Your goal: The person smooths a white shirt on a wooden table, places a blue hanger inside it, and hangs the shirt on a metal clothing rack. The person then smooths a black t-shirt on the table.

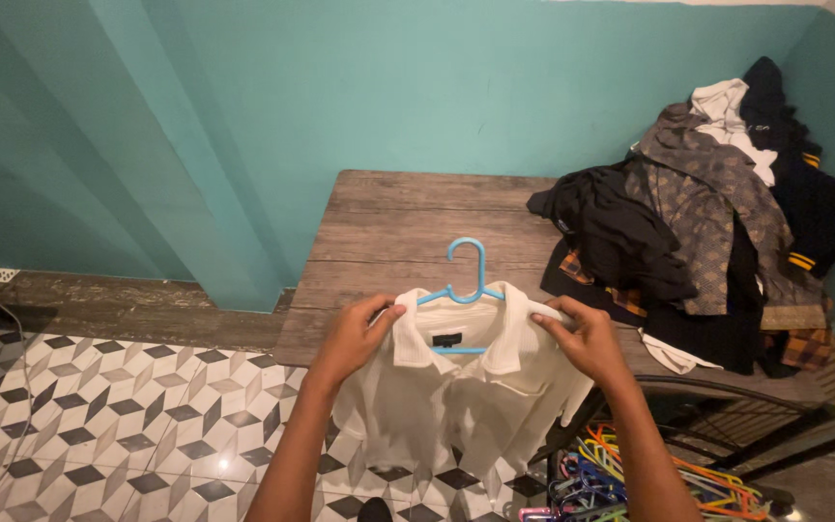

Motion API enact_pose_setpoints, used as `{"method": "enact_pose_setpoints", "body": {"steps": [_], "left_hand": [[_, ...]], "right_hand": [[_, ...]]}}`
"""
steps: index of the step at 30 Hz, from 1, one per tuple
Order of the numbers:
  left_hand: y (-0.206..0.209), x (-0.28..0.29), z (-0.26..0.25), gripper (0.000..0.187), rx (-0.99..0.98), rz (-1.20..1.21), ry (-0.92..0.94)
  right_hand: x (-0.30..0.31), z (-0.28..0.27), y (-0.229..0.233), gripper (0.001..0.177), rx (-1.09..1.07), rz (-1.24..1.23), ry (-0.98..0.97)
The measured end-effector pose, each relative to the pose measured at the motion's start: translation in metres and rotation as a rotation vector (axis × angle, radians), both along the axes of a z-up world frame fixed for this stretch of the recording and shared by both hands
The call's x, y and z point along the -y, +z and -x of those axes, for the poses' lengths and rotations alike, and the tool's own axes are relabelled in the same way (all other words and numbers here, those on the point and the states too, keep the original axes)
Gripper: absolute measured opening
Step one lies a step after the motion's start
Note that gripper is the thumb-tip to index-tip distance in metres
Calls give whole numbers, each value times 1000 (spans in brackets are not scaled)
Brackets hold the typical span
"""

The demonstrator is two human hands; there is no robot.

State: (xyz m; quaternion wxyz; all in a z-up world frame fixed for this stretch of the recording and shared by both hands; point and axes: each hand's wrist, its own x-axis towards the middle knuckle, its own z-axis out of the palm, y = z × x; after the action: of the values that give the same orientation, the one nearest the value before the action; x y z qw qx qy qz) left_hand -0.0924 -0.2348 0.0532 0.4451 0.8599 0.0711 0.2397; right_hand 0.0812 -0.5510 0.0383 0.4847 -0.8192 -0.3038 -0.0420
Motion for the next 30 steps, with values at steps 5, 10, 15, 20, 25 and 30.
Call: {"method": "enact_pose_setpoints", "body": {"steps": [5, 10, 15, 20, 25, 30], "left_hand": [[3, 12, 4, 35, 49, 43, -4], [4, 13, 8, 37, 8, -42, -2], [-6, 5, 7, 32, 34, 29, -72], [-23, -20, 11, 31, 93, -34, -56], [-48, -25, -5, 23, 138, 71, -28], [-46, -30, -29, 19, 204, 65, -140]], "right_hand": [[5, 0, 0, 27, 80, 44, 29], [14, -2, -3, 24, 151, 279, 119], [12, 6, -22, 23, 99, 89, 91], [13, 9, -24, 20, 131, 62, 72], [16, 13, -23, 20, -118, 9, 58], [42, 14, -11, 24, -337, 16, 66]]}}
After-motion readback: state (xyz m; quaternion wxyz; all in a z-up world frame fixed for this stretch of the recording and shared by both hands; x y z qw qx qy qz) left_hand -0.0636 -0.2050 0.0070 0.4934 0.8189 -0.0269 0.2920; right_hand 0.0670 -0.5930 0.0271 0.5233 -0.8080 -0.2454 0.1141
